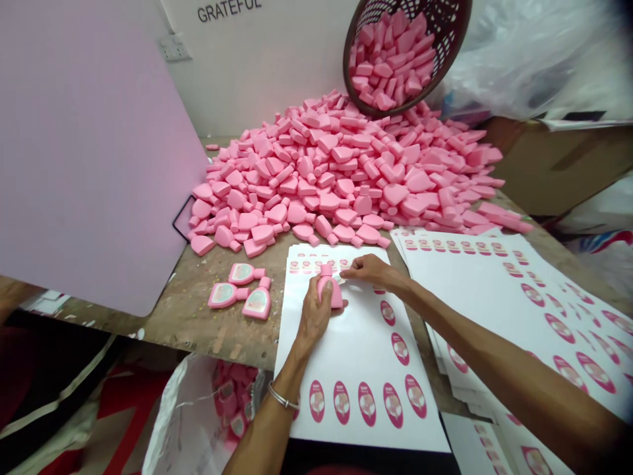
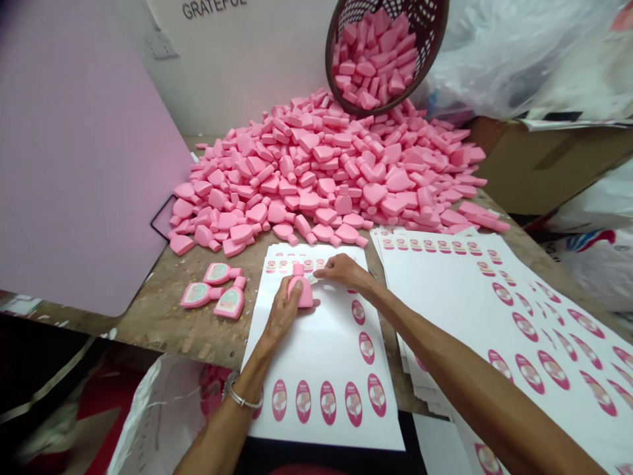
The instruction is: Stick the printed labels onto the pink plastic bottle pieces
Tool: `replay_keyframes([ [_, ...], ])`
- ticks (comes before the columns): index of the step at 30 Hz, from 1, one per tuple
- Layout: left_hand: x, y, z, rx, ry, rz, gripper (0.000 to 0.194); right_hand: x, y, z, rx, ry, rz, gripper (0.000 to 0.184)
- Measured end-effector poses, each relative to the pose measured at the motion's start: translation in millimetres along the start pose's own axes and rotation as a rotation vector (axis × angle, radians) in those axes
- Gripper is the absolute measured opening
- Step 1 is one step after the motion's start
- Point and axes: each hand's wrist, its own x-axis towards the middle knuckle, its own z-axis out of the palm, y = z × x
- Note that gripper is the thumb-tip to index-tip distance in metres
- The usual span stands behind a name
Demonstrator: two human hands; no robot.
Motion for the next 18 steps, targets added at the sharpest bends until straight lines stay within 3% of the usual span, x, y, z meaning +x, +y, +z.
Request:
replay_keyframes([
  [5,-2,-2,-2.2,-0.074,0.043,0.045,0.047,-14,6,-13,0.252,0.017,-0.017,0.053],
  [9,-5,3,-5.6,-0.167,0.06,0.068,0.048,-36,7,-17,0.429,0.165,-0.087,0.05],
  [12,-14,13,-6.4,-0.35,0.011,-0.041,0.054,-58,1,-9,0.428,0.263,-0.154,0.042],
  [18,-35,28,-3.0,-0.439,-0.048,-0.126,0.053,-92,-16,18,0.301,0.232,-0.272,0.038],
])
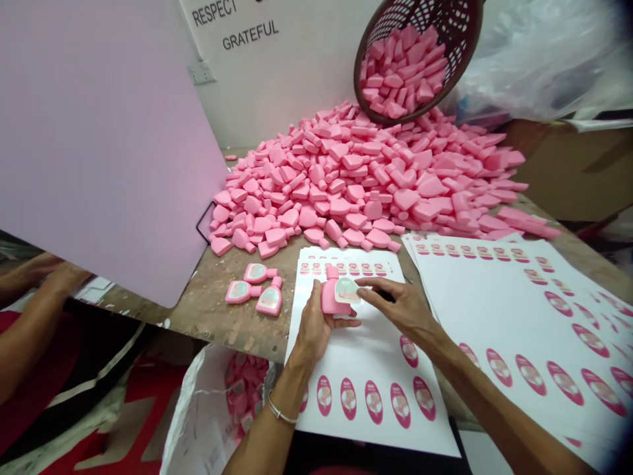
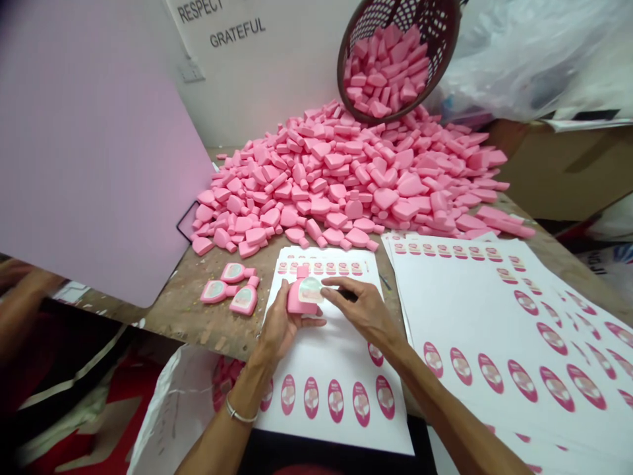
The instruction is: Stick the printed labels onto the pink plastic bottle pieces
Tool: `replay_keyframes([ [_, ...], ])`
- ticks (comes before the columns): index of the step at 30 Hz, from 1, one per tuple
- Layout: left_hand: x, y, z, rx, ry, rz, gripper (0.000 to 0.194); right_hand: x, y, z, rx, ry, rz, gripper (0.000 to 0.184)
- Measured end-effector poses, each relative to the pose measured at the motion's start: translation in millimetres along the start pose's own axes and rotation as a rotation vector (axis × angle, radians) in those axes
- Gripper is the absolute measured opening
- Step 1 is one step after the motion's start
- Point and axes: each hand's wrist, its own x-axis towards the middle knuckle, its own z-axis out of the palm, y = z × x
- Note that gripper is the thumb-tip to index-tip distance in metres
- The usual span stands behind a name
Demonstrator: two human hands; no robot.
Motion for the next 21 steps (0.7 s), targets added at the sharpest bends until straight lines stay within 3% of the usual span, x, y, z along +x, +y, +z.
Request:
replay_keyframes([
  [21,-5.9,3.1,9.0,-0.065,-0.052,-0.013,0.049,-8.8,-9.2,11.9,0.007,0.052,-0.067,0.032],
])
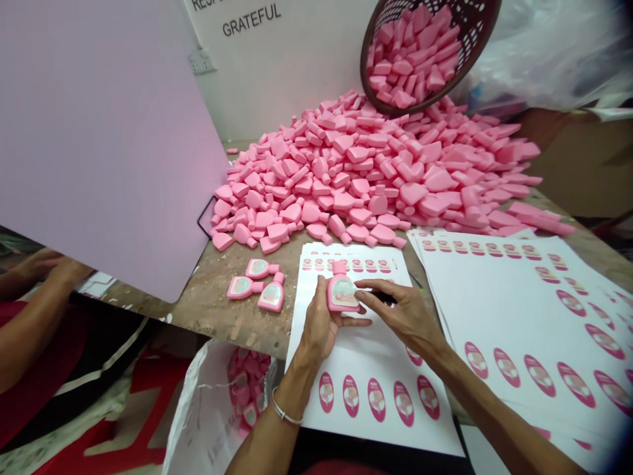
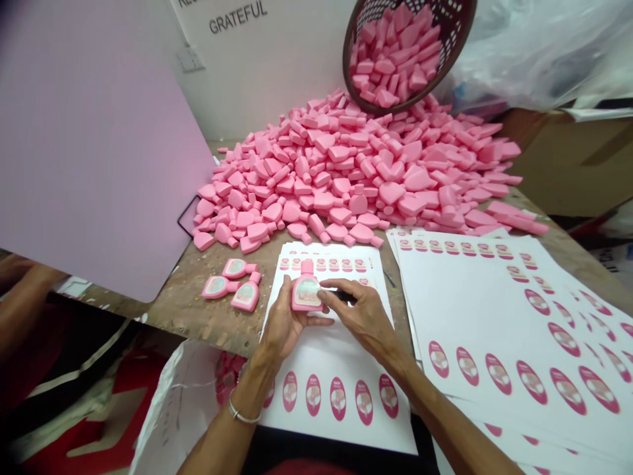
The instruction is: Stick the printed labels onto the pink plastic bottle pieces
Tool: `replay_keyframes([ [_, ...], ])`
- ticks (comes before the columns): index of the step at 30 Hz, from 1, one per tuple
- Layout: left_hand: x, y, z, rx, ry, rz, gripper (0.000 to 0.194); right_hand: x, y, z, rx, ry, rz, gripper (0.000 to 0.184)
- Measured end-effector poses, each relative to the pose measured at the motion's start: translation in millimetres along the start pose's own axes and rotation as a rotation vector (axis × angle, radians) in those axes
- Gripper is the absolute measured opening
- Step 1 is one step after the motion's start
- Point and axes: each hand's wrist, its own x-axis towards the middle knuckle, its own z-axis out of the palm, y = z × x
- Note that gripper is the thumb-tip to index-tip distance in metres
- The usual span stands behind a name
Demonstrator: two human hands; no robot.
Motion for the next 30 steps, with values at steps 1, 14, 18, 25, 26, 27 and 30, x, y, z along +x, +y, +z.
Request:
replay_keyframes([
  [1,0.2,0.0,0.1,-0.002,-0.001,0.004,0.049,0.0,-0.5,-0.1,0.001,-0.004,-0.002,0.031],
  [14,-1.6,3.6,-1.0,0.007,-0.046,0.013,0.052,-0.3,-5.4,0.8,-0.035,-0.006,-0.035,0.027],
  [18,-1.2,3.5,-2.0,0.009,-0.063,0.029,0.051,-0.3,-6.2,0.7,-0.033,-0.008,-0.049,0.025],
  [25,-2.9,6.4,-1.8,0.055,-0.094,0.059,0.041,0.9,-8.5,0.7,-0.048,-0.006,-0.065,0.025],
  [26,-3.7,6.5,-1.7,0.086,-0.104,0.078,0.036,0.8,-9.0,1.3,-0.067,0.0,-0.081,0.025],
  [27,-4.6,6.4,-1.5,0.121,-0.117,0.101,0.033,0.4,-9.6,2.1,-0.103,0.008,-0.111,0.026],
  [30,-7.3,5.4,0.0,0.199,-0.14,0.154,0.031,-2.7,-9.9,3.8,-0.376,0.063,-0.261,0.031],
])
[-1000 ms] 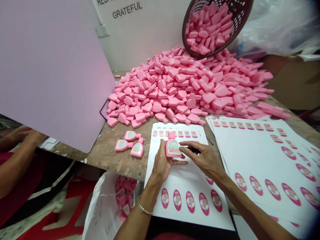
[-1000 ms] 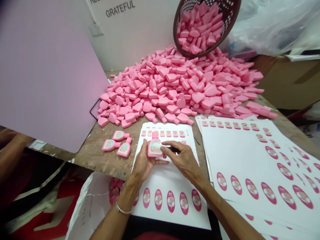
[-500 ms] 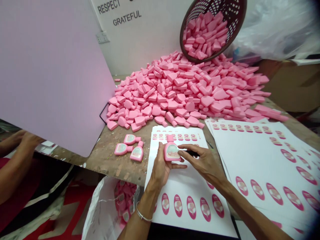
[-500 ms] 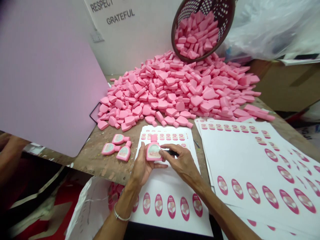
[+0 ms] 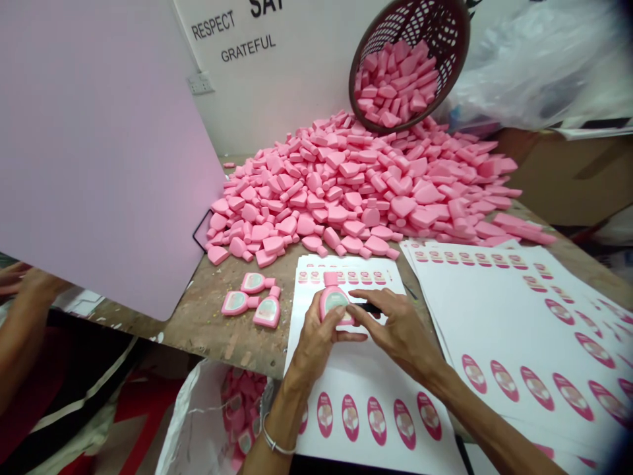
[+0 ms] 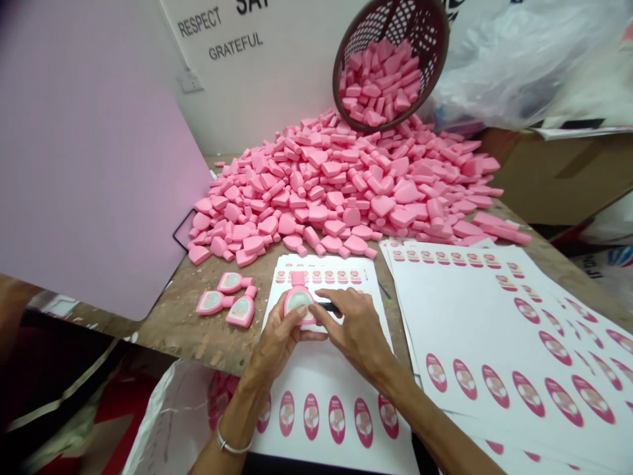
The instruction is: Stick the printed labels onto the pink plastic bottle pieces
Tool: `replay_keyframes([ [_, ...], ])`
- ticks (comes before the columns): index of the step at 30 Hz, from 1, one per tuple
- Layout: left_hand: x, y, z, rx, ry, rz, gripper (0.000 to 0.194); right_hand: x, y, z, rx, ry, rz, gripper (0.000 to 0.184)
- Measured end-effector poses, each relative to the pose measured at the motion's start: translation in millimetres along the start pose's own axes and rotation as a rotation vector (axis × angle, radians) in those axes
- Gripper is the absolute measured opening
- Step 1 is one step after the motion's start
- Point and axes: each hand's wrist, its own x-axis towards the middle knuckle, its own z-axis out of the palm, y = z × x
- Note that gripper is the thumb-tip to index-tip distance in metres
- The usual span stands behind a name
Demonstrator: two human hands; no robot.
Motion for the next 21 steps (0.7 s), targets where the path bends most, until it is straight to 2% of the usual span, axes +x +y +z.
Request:
replay_keyframes([
  [2,-1,0,1.5,0.008,0.006,0.012,0.028,-2,2,-1,-0.256,0.035,-0.06,0.036],
  [5,-4,3,2.5,-0.012,-0.021,0.003,0.024,-3,13,-9,-0.48,0.112,0.064,0.041],
  [6,-5,5,2.5,-0.023,-0.035,-0.01,0.023,-2,16,-13,-0.462,0.136,0.126,0.042],
  [8,-7,7,2.8,-0.04,-0.058,-0.055,0.021,1,19,-19,-0.264,0.117,0.215,0.045],
  [10,-9,8,4.2,-0.047,-0.08,-0.107,0.024,3,16,-21,0.034,0.0,0.24,0.054],
  [12,-10,8,6.8,-0.058,-0.117,-0.141,0.029,5,9,-18,0.24,-0.101,0.233,0.061],
  [16,-14,8,11.1,-0.07,-0.149,-0.165,0.031,7,0,-13,0.281,-0.048,0.184,0.05],
  [19,-15,10,12.5,-0.045,-0.168,-0.194,0.029,10,-4,-17,0.244,-0.067,0.192,0.064],
  [21,-16,10,12.2,-0.019,-0.173,-0.221,0.036,11,-9,-20,0.265,-0.106,0.226,0.073],
])
